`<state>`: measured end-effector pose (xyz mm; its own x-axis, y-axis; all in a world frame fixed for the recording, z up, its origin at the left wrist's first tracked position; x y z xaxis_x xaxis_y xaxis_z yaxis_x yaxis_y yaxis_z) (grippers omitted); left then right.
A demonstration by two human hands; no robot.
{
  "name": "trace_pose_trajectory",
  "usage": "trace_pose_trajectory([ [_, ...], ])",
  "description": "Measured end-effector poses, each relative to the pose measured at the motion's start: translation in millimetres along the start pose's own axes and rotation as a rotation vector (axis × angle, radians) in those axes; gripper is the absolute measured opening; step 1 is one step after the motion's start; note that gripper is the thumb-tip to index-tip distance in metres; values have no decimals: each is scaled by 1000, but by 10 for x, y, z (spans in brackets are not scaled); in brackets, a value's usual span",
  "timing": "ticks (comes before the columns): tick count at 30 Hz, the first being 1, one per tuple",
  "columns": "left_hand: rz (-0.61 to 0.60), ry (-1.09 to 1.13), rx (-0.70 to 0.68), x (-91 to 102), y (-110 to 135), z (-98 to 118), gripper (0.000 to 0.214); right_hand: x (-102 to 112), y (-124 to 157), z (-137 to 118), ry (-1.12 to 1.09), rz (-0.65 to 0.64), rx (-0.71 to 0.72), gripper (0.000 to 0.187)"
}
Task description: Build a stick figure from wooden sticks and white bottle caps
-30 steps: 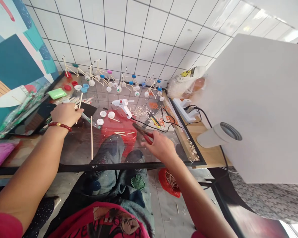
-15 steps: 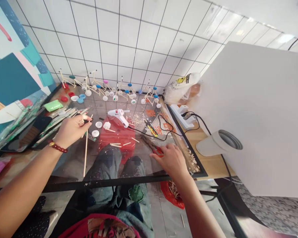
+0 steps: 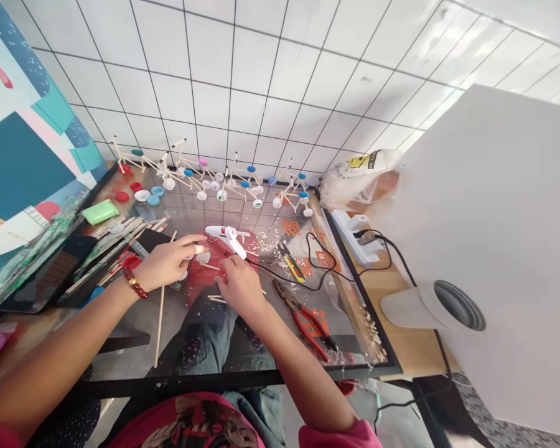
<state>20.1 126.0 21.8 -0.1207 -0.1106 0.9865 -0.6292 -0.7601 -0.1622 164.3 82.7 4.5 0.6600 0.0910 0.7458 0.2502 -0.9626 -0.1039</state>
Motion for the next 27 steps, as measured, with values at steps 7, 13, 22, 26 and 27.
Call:
trace_pose_trajectory([
  [7,-57,22,-43,-93,-143,5,55,-115,-124,55,-32,-31,-3,24],
  [13,-14,77,-67,-45,-181,-16,32,-132,-144,104,-149,22,27,8],
  [22,-54,225,-119,-117,-141,67,42,-66,-104,131,-280,32,38,7],
  [26,-12,285,-66,-87,-126,74,28,-42,-93,109,-314,52,33,10],
  [27,-4,310,-52,-57,-112,71,27,-34,-85,104,-339,62,33,11],
])
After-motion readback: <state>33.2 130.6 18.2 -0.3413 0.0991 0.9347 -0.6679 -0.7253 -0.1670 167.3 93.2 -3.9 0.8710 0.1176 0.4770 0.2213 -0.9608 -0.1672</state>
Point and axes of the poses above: each hand's wrist, its own y-axis away from the middle knuckle, its own x-axis out of the back of the hand, z = x × y, the point moved 8 cm from there along -y, towards the middle knuckle, and after that the axes turned 15 degrees about -y, right-handed, at the moved point
